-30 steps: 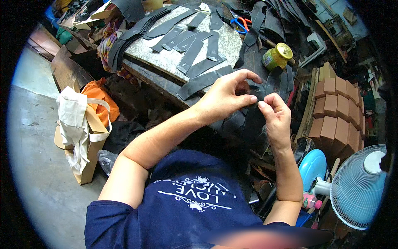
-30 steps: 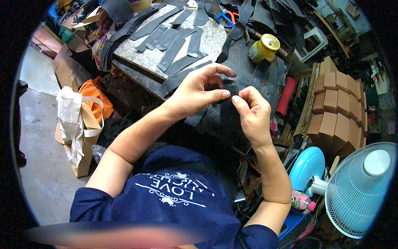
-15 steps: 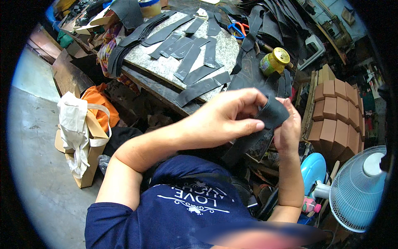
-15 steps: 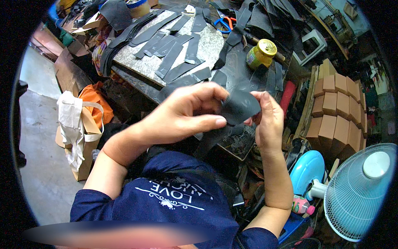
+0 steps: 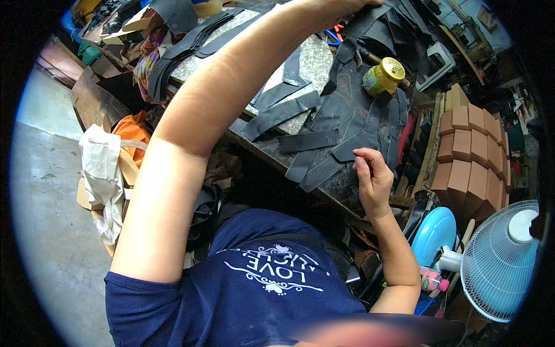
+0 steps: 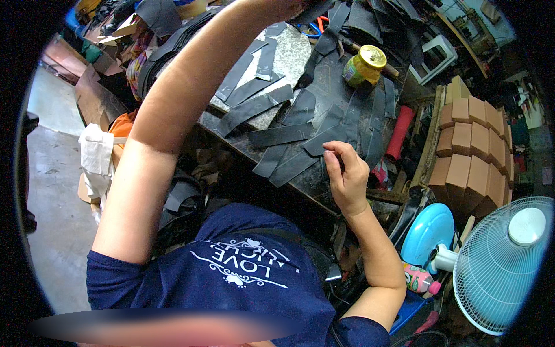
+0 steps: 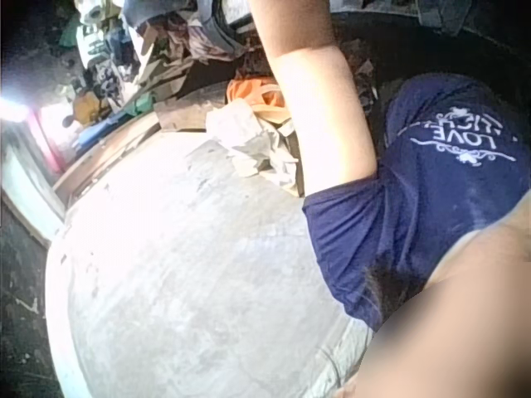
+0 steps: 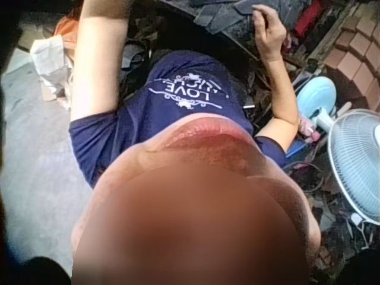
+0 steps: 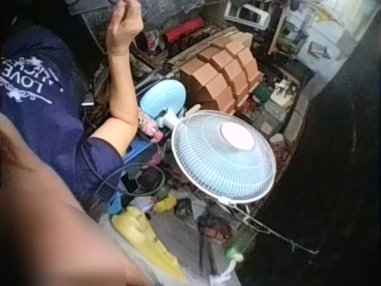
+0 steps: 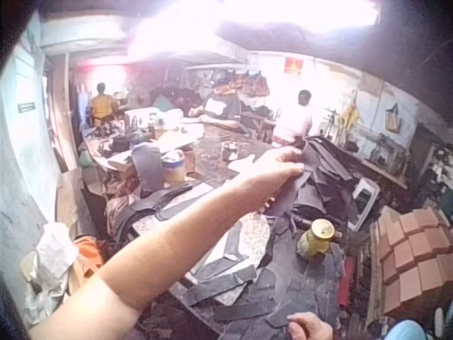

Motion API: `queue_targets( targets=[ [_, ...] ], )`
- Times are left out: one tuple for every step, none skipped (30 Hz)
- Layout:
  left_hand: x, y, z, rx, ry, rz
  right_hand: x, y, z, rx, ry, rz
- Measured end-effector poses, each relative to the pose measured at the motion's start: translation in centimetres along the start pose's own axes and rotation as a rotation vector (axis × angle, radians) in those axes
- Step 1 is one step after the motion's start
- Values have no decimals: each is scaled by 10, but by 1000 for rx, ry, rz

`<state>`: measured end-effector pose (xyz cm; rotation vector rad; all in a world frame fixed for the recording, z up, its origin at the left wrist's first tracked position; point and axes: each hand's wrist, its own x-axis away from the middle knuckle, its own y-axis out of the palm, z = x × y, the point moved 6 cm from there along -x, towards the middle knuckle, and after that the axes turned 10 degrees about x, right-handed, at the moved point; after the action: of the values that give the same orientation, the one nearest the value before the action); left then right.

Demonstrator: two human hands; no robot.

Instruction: The person repeatedly picks up small black leather pieces from a cluttered workbench, folds or aligns them by hand, and places them back on the table. The person handles the pieces one at a time, occasionally adjusting their orientation before setting them down.

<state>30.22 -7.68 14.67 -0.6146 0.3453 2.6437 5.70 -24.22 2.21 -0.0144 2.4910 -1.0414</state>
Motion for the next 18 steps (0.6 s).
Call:
queue_targets(
  targets=[
    [-6, -5, -23, -26, -86, -75, -1, 0, 0, -1, 3, -1],
    [-8, -10, -48, -52, -172, -150, -2, 1, 0, -2, 8, -3],
    [-11, -2, -81, 102, -260, -41, -2, 1, 0, -7, 3, -7],
    [-3, -9, -106, 98, -306, -6, -3, 1, 0, -10, 0, -8],
    [0, -13, -125, 95, -354, 26, -3, 1, -1, -12, 1, -8],
    [9, -22, -140, -91, -395, 83, -4, 1, -3, 12, -34, 0],
    [20, -32, -149, -270, -442, 142, -4, 0, -3, 16, -41, 5],
    [19, -30, -149, -559, -423, 75, -4, 0, -3, 19, -45, 9],
    [21, -28, -145, -840, -400, 16, -5, 0, -4, 21, -53, 12],
    [22, -23, -136, -1020, -316, -42, -5, 0, -2, 1, -34, 0],
    [27, -17, -130, -1142, -309, -78, -5, 0, -3, 7, -42, 7],
    [31, -12, -122, -1174, -311, -84, -5, 0, -4, 9, -50, 9],
    [36, -6, -115, -1238, -304, -122, -6, 0, -4, 14, -54, 7],
    [42, -1, -109, -1271, -291, -123, -6, 0, -4, 12, -46, 8],
    [49, 4, -103, -1321, -271, -121, -6, 0, -3, 13, -33, 3],
    [53, 8, -101, -1366, -292, -123, -6, 1, -3, 14, -21, -3],
    [58, 13, -96, -1406, -212, -88, -6, 1, -3, 10, -22, 1],
    [57, 14, -95, -1400, -228, -87, -5, 1, -3, 7, -22, 5]
  ],
)
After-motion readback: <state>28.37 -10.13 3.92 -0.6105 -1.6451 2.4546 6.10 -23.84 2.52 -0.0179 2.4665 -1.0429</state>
